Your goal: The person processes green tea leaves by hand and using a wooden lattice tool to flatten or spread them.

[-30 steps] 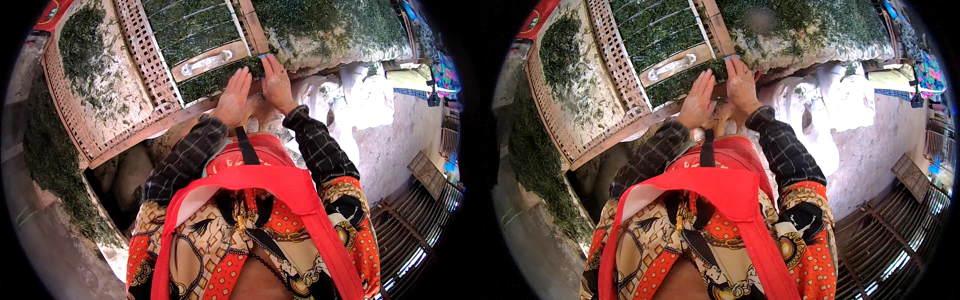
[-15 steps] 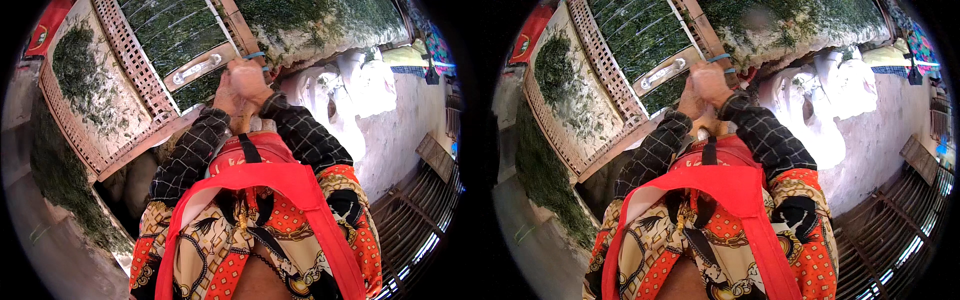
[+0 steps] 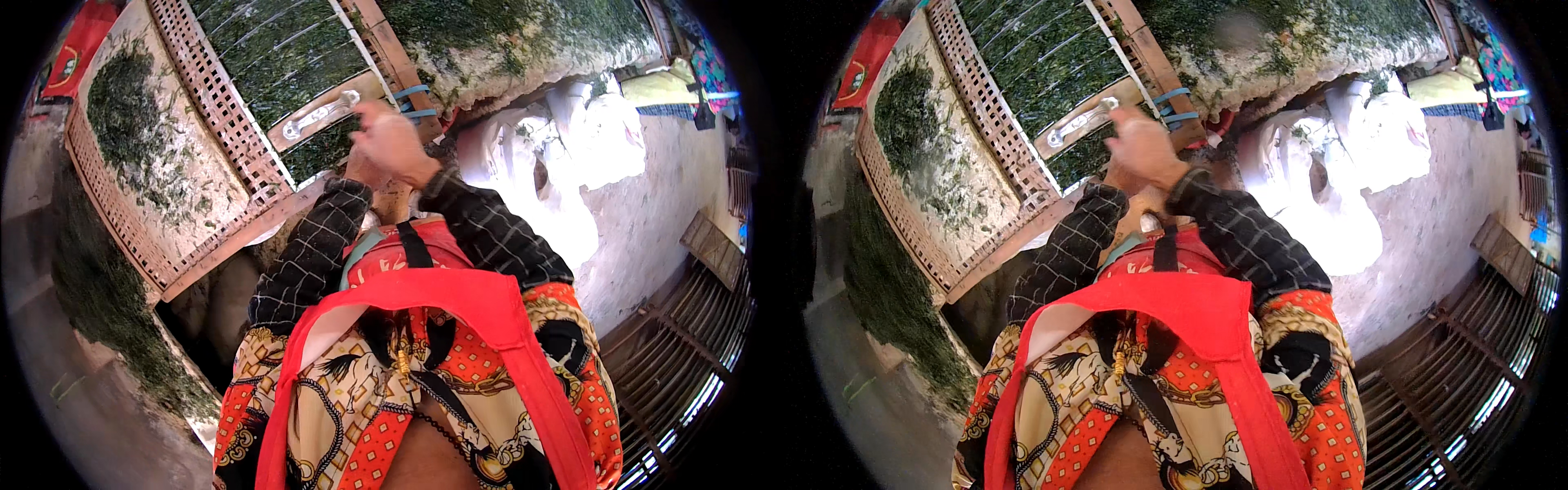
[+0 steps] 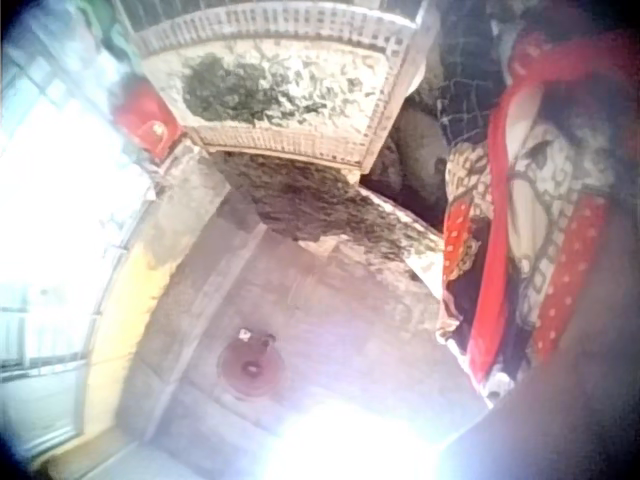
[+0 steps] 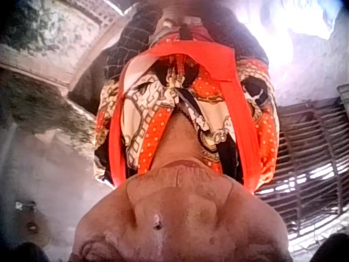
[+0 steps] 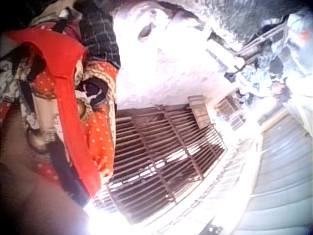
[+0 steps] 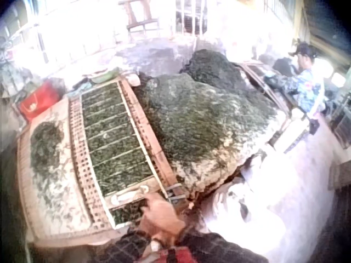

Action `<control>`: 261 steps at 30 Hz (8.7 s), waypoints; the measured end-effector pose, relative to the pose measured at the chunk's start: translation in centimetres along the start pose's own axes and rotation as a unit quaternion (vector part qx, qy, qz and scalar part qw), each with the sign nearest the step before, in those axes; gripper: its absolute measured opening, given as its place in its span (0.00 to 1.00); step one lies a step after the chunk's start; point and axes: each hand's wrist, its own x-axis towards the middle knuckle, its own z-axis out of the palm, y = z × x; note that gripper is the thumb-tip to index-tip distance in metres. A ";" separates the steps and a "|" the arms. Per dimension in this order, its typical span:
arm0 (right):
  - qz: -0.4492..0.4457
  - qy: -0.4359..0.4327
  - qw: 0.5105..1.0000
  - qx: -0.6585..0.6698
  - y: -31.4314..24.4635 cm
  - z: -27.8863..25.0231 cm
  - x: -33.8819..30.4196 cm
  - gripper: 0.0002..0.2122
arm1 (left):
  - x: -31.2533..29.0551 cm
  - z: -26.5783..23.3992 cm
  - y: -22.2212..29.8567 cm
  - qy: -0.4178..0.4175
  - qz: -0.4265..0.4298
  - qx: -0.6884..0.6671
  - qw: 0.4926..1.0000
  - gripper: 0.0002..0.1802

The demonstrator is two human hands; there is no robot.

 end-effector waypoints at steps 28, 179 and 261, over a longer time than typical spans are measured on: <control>-0.292 -0.041 0.950 -0.103 -0.2 3.3 6.2 0.15 | -10.6 -3.1 -5.3 0.478 -0.061 -0.108 0.869 0.21; 0.019 -0.038 0.964 0.264 -5.5 -12.7 11.3 0.18 | -7.9 -15.6 -8.9 0.348 -0.147 -0.539 0.752 0.27; -0.289 -0.182 0.934 -0.103 -38.9 34.1 21.3 0.21 | -52.3 -4.0 -54.1 0.600 -0.439 -0.064 0.666 0.24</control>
